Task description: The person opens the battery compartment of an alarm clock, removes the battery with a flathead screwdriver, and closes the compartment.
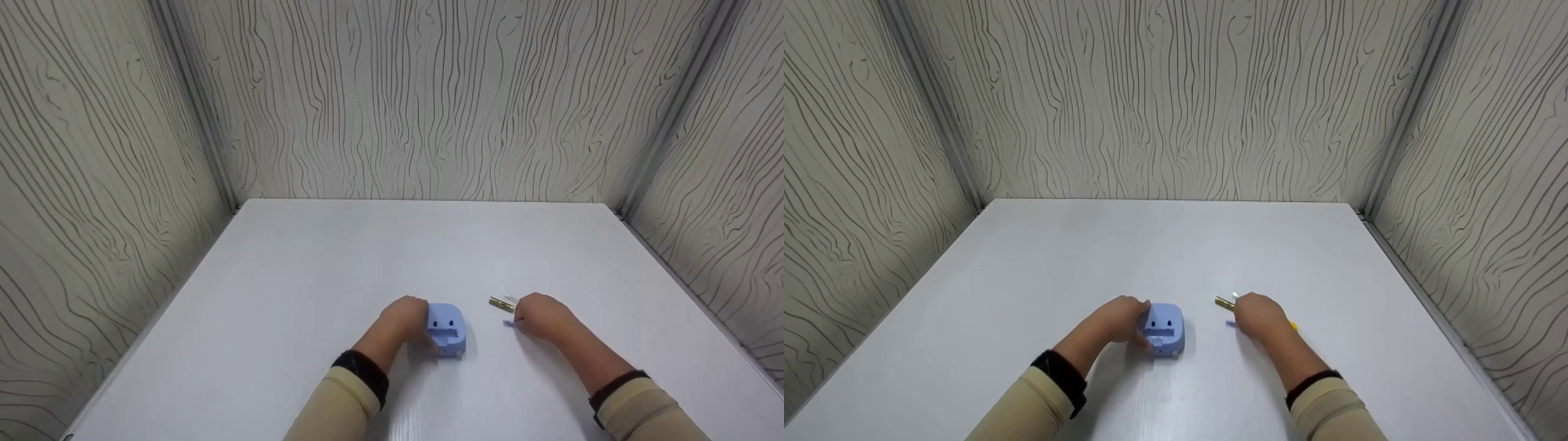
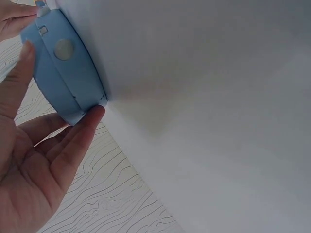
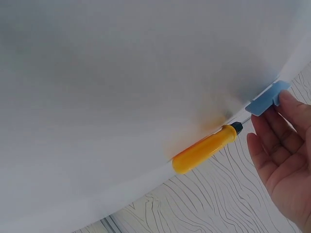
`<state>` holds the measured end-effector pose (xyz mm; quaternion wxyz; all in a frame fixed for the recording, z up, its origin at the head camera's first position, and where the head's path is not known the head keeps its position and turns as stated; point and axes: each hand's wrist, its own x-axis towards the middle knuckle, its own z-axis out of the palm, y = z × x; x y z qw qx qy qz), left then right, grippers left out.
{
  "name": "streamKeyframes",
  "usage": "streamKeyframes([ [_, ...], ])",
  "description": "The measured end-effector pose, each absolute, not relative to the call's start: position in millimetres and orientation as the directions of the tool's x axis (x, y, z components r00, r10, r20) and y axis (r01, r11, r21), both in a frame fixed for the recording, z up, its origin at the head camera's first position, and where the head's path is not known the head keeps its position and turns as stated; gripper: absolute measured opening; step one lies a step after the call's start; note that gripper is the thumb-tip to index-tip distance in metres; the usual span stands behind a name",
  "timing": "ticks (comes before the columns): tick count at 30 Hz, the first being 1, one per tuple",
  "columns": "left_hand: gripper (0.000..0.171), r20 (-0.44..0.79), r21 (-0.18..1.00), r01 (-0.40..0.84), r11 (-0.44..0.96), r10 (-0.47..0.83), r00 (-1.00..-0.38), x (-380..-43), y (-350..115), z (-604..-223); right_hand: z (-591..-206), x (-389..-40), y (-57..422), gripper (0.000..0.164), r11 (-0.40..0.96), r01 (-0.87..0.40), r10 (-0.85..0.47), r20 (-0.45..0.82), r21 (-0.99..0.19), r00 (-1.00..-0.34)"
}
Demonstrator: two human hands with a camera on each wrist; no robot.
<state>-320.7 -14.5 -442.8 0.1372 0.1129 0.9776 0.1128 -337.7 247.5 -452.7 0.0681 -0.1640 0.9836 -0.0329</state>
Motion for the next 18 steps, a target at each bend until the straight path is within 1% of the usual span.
streamKeyframes([
  [6,0.067,-0.216,0.229,0.230,0.946,0.279,-0.936,-322.1,-15.2,-444.5,-453.4,-335.6,244.9,0.011,0.928,-0.360,-0.366,-0.051,-0.096,-0.929],
  [11,0.069,-0.229,0.240,0.207,0.948,0.263,-0.937,-322.8,-14.6,-444.6,-442.4,-336.2,231.7,0.011,0.919,-0.375,-0.381,-0.027,-0.122,-0.924],
  [18,0.070,-0.230,0.262,0.182,0.948,0.245,-0.942,-322.8,-14.9,-445.7,-427.3,-326.8,197.4,0.011,0.911,-0.381,-0.391,-0.039,-0.160,-0.920],
])
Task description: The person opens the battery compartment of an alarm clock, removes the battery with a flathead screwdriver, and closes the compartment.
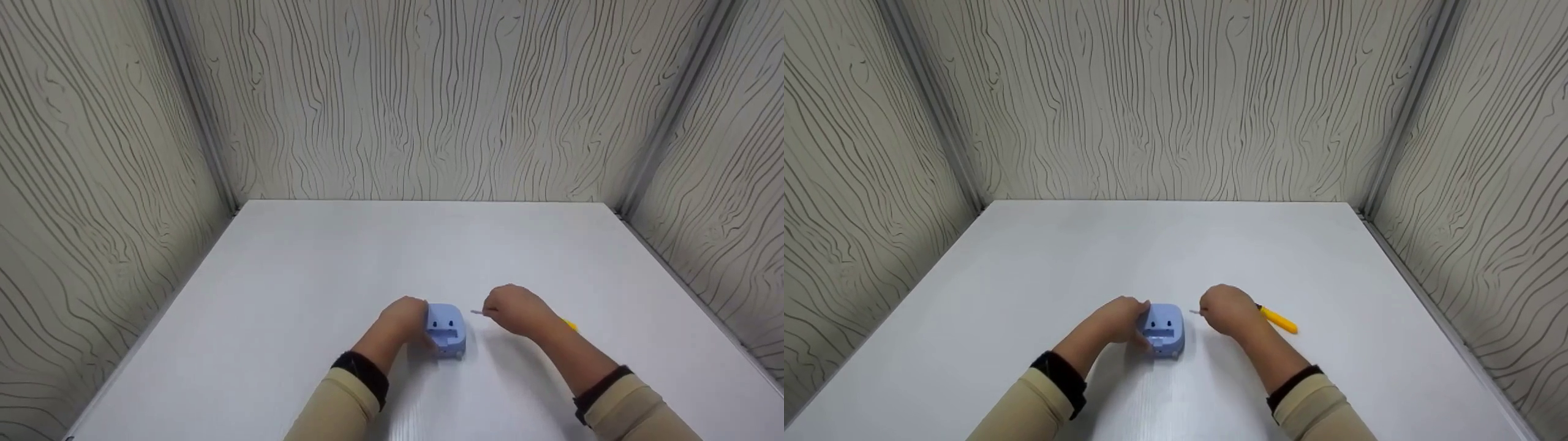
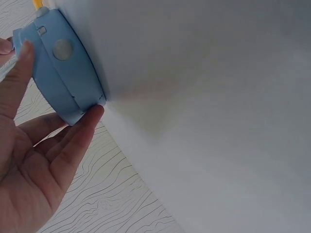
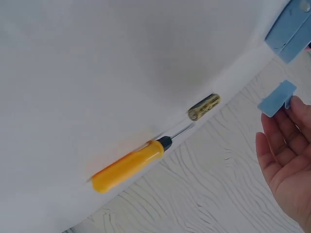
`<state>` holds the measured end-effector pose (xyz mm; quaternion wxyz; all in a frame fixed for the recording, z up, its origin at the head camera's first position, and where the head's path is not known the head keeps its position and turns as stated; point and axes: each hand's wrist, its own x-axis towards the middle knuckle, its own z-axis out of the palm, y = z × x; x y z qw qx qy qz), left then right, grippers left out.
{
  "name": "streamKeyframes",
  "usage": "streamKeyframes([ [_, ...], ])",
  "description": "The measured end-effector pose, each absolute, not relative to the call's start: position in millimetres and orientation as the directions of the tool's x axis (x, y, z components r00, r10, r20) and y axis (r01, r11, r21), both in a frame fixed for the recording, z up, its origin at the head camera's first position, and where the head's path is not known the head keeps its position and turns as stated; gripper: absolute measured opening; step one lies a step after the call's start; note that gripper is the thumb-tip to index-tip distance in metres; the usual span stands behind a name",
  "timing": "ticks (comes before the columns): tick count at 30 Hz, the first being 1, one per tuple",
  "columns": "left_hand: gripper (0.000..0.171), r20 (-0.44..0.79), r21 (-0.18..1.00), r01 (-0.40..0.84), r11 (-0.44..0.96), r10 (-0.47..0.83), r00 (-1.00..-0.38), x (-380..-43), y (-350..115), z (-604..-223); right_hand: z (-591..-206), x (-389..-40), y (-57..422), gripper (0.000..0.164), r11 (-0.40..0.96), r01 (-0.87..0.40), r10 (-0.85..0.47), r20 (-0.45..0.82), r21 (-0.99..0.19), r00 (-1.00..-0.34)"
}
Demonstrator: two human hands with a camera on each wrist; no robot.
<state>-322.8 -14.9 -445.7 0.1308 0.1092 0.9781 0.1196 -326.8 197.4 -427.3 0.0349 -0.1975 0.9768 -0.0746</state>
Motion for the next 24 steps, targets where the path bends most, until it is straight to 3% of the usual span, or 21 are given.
streamKeyframes([
  [6,0.072,-0.229,0.242,0.194,0.951,0.251,-0.940,-322.7,-15.0,-446.3,-422.5,-314.6,168.9,0.014,0.893,-0.415,-0.428,-0.042,-0.173,-0.903],
  [18,0.066,-0.198,0.148,0.281,0.948,0.307,-0.931,-320.2,-17.2,-442.0,-432.0,-301.5,143.6,0.016,0.774,-0.632,-0.618,0.165,-0.046,-0.769],
  [24,0.065,-0.192,0.131,0.305,0.943,0.326,-0.926,-321.9,-18.2,-442.7,-438.6,-296.5,136.7,0.016,0.737,-0.676,-0.657,0.225,-0.012,-0.720],
])
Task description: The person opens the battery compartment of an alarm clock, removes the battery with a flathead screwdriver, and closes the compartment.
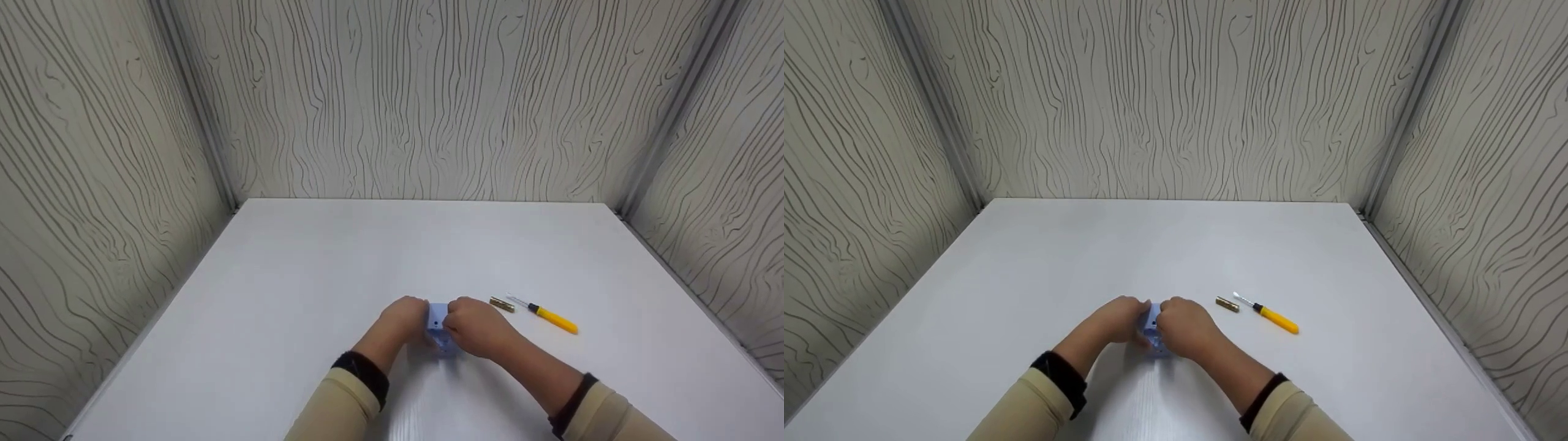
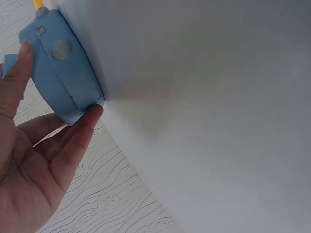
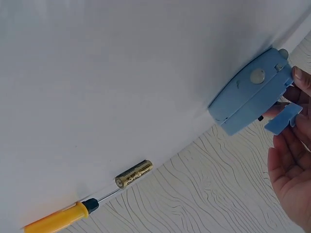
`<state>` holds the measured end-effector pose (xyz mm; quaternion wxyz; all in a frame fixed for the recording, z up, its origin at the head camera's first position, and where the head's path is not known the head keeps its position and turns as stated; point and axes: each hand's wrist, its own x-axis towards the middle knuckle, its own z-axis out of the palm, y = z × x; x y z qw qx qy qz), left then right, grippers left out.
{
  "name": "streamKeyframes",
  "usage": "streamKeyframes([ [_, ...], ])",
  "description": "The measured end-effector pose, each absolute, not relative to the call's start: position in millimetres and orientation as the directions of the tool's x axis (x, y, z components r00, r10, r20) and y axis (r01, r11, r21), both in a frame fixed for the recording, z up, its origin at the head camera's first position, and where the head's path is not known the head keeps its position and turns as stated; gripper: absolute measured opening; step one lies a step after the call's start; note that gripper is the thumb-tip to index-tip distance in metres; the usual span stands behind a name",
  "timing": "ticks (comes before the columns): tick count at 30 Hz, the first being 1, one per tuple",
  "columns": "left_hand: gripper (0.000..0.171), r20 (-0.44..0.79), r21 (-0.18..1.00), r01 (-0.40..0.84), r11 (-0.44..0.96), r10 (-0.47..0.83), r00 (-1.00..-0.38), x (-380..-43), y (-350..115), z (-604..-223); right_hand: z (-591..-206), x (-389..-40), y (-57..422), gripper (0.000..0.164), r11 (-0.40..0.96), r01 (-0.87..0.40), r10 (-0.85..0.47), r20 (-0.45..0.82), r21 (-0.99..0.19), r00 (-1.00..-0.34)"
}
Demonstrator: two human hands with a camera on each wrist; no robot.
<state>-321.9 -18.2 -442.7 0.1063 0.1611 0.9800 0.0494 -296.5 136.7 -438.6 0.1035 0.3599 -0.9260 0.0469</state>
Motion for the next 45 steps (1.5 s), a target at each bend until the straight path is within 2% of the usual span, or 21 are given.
streamKeyframes([
  [6,0.069,-0.197,0.124,0.306,0.944,0.326,-0.925,-324.5,-17.9,-445.5,-445.6,-291.2,130.0,0.012,0.731,-0.682,-0.665,0.254,0.027,-0.703],
  [14,0.070,-0.200,0.131,0.298,0.946,0.319,-0.926,-324.8,-17.2,-445.8,-454.5,-290.4,127.9,0.004,0.691,-0.694,-0.716,0.316,0.202,-0.622],
  [17,0.069,-0.193,0.151,0.294,0.944,0.320,-0.927,-324.0,-17.9,-445.4,-455.2,-290.5,128.1,0.005,0.688,-0.692,-0.721,0.310,0.219,-0.619],
  [24,0.069,-0.146,0.150,0.314,0.937,0.335,-0.931,-322.0,-18.7,-446.7,-458.9,-291.9,127.8,0.012,0.643,-0.706,-0.762,0.339,0.297,-0.552],
  [29,0.068,-0.141,0.143,0.320,0.937,0.339,-0.930,-321.7,-18.5,-446.8,-458.7,-292.4,126.9,0.012,0.624,-0.708,-0.781,0.310,0.332,-0.543],
  [36,0.065,-0.138,0.161,0.332,0.929,0.354,-0.925,-321.7,-19.2,-445.8,-460.2,-292.9,126.9,0.008,0.648,-0.711,-0.760,0.302,0.274,-0.576],
  [45,0.066,-0.156,0.164,0.322,0.932,0.347,-0.925,-321.5,-19.5,-445.3,-455.7,-293.4,128.7,0.010,0.694,-0.709,-0.714,0.249,0.128,-0.654],
])
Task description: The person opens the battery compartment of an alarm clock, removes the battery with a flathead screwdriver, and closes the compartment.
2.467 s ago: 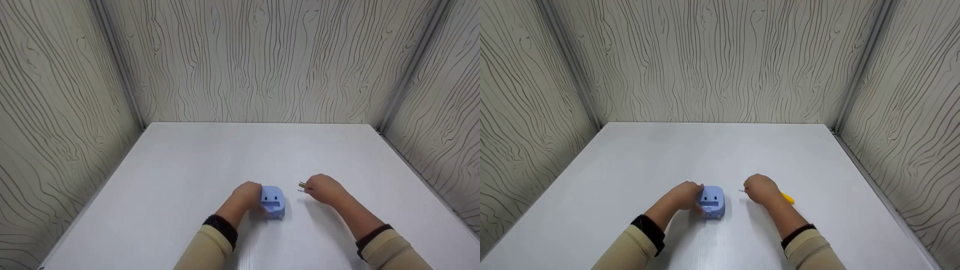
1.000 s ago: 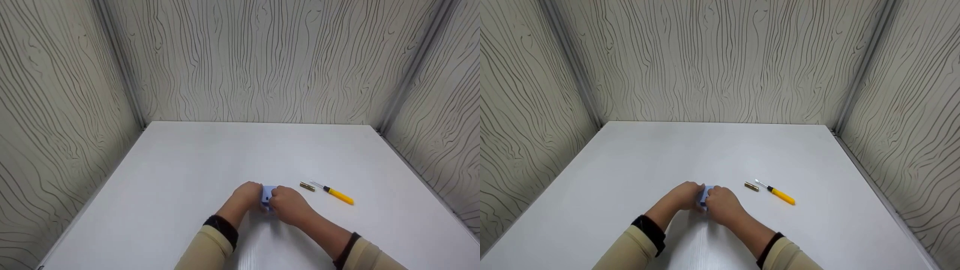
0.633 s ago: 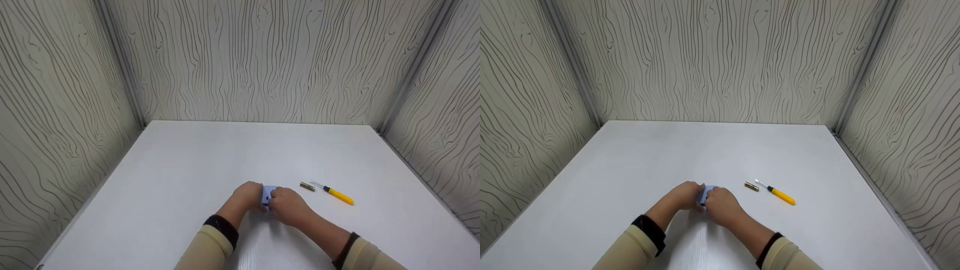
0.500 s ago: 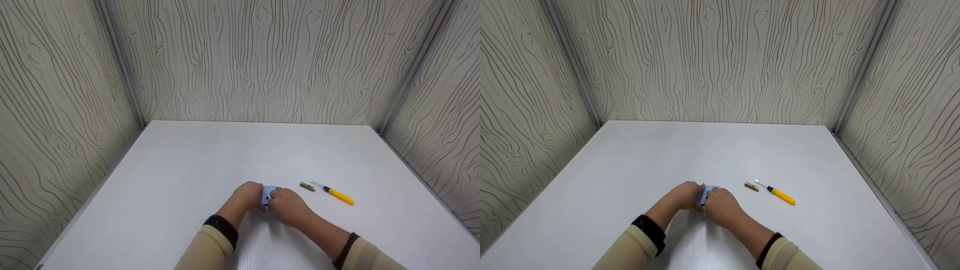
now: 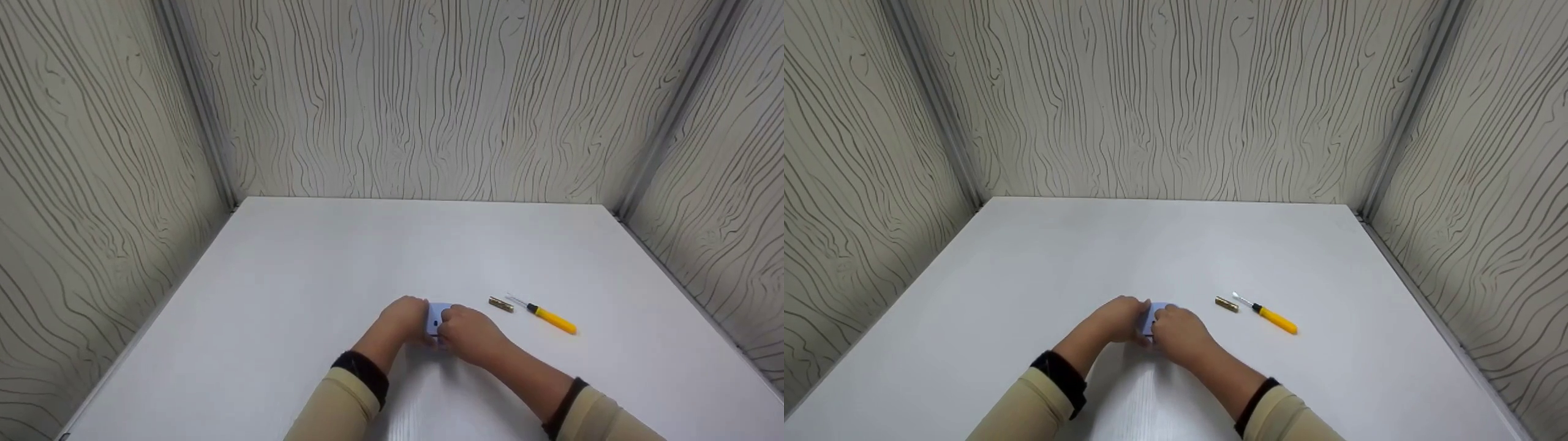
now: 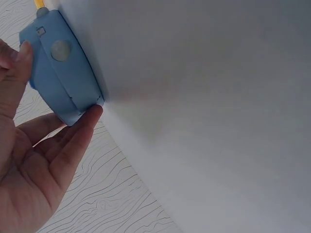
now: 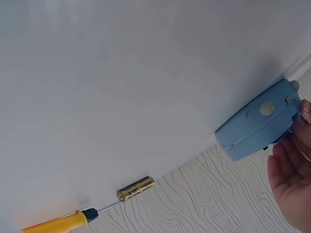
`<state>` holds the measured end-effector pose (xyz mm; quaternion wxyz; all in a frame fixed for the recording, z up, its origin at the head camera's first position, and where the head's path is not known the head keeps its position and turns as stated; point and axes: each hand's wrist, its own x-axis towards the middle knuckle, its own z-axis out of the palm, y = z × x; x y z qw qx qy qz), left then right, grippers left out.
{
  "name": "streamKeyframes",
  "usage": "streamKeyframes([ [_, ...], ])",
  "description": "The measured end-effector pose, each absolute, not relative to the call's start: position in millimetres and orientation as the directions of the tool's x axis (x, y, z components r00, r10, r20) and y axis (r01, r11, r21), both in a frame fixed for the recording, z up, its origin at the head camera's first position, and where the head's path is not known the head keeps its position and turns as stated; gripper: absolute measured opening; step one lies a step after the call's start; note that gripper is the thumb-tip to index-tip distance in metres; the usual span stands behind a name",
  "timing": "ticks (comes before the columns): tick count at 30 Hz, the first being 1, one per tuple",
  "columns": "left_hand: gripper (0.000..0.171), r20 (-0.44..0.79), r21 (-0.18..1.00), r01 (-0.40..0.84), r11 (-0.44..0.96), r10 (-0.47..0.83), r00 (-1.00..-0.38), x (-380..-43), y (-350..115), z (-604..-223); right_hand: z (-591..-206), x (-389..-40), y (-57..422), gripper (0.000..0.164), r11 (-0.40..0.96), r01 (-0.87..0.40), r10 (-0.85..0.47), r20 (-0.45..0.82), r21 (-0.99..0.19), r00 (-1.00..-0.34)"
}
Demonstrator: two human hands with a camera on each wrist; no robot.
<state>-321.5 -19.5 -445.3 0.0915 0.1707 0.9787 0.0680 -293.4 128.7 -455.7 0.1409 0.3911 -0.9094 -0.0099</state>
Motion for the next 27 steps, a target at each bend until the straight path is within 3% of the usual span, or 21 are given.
streamKeyframes([
  [11,0.068,-0.169,0.119,0.349,0.930,0.365,-0.915,-322.7,-19.7,-445.9,-452.5,-291.8,131.6,0.019,0.670,-0.736,-0.739,0.182,0.097,-0.649],
  [27,0.066,-0.185,0.138,0.320,0.937,0.342,-0.921,-321.4,-19.0,-445.1,-449.5,-295.9,136.9,0.016,0.644,-0.762,-0.764,0.109,0.068,-0.636],
])
